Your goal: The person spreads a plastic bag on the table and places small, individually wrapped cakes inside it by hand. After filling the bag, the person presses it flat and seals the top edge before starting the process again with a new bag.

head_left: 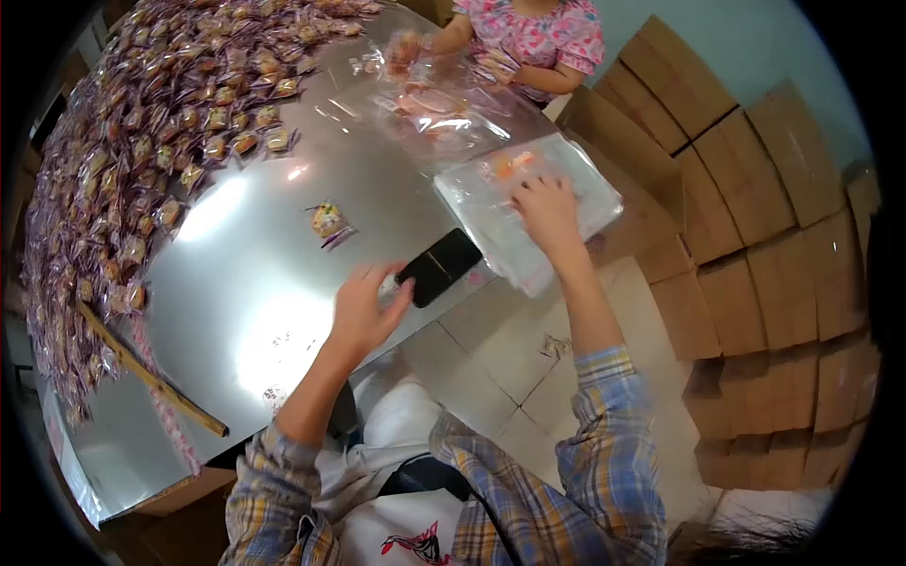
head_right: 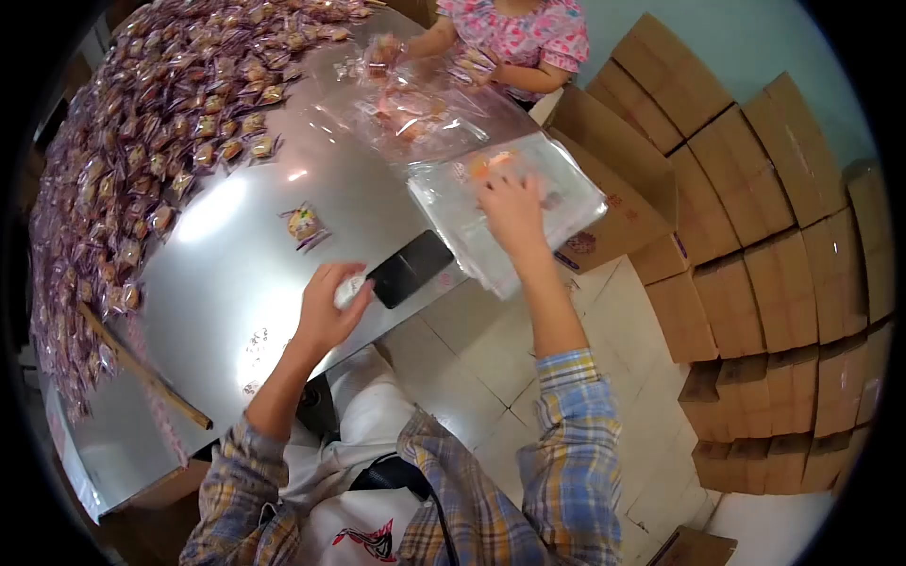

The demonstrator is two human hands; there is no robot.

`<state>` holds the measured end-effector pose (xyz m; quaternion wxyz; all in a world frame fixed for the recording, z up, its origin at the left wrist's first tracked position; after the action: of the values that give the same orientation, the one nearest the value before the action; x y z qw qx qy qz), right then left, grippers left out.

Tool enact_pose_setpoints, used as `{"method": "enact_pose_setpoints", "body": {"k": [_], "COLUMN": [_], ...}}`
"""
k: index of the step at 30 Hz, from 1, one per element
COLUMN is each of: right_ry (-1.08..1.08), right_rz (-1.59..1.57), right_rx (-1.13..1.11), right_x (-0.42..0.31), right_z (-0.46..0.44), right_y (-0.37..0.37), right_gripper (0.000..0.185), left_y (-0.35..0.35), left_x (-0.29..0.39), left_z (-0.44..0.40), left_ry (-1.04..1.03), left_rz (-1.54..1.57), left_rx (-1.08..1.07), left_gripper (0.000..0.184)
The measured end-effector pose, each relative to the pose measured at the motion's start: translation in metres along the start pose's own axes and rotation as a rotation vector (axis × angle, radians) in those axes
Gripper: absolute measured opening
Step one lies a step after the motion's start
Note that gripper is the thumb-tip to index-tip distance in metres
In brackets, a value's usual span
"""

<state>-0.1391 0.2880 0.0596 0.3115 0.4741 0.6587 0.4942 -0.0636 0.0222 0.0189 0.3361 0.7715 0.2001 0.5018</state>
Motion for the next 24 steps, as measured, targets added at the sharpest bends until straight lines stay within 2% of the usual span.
{"method": "enact_pose_setpoints", "body": {"k": [1, 2, 3, 5, 6, 8, 9, 10, 12, 13, 14, 17, 20, 23, 24], "right_ry": [0.080, 0.165, 0.186, 0.283, 0.194, -0.014, -0.286, -0.549, -0.890, -1.087, -1.270, -1.118, -1.207, -1.045, -0.963], "right_rz": [0.076, 0.151, 0.106, 0.112, 0.033, -0.156, -0.213, -0.262, -0.605, -0.968, -1.326, -1.136, -1.551, -1.580, -1.552], "right_rx": [0.087, 0.174, 0.231, 0.307, 0.389, 0.555, 0.699, 0.847, 0.936, 0.814, 0.657, 0.411, 0.586, 0.647, 0.648], "right_x": [-0.014, -0.030, -0.028, -0.036, -0.024, -0.011, 0.009, 0.032, 0.078, 0.085, 0.081, 0.066, 0.060, 0.042, 0.030], "right_z": [-0.004, -0.009, -0.006, -0.004, 0.003, 0.031, 0.063, 0.101, 0.177, 0.199, 0.215, 0.226, 0.219, 0.188, 0.176], "right_y": [0.013, 0.025, 0.019, 0.036, 0.054, 0.075, 0.069, 0.054, -0.042, -0.075, -0.107, -0.117, -0.093, -0.011, 0.017], "right_gripper": [0.013, 0.009, 0.009, 0.010, 0.014, 0.021, 0.032, 0.043, 0.067, 0.073, 0.079, 0.080, 0.080, 0.084, 0.084], "left_y": [-0.001, -0.008, -0.023, -0.062, -0.079, -0.105, -0.118, -0.128, -0.137, -0.140, -0.142, -0.143, -0.134, -0.099, -0.074], "left_x": [0.005, 0.022, 0.041, 0.047, 0.051, 0.047, 0.044, 0.037, 0.030, 0.028, 0.027, 0.032, 0.043, 0.049, 0.055], "left_z": [-0.002, -0.028, -0.058, -0.108, -0.126, -0.147, -0.146, -0.142, -0.124, -0.115, -0.110, -0.099, -0.094, -0.085, -0.079], "left_ry": [-0.007, -0.073, -0.140, -0.118, -0.100, 0.031, 0.093, 0.075, 0.019, -0.007, 0.066, 0.119, 0.286, 0.426, 0.336], "left_rz": [0.010, -0.008, -0.077, -0.016, 0.026, 0.021, 0.017, -0.028, -0.064, -0.082, -0.007, 0.131, 0.552, 0.703, 0.726], "left_rx": [-0.006, 0.101, 0.181, 0.236, 0.258, -0.099, -0.279, -0.226, -0.156, -0.137, -0.216, -0.259, -0.265, -0.311, -0.232], "left_gripper": [0.063, 0.057, 0.052, 0.044, 0.040, 0.035, 0.033, 0.032, 0.033, 0.034, 0.042, 0.043, 0.037, 0.029, 0.026]}}
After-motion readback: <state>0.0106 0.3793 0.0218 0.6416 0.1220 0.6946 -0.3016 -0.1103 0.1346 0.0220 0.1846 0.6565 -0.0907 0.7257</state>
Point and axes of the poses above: each hand's wrist, its own z-axis away from the middle knuckle, its own y-axis out of the back of the hand, x = y × z, the point moved 7 cm from there along -z, towards the middle knuckle, and after that the axes turned 7 degrees about -z, right-handed, at the moved point
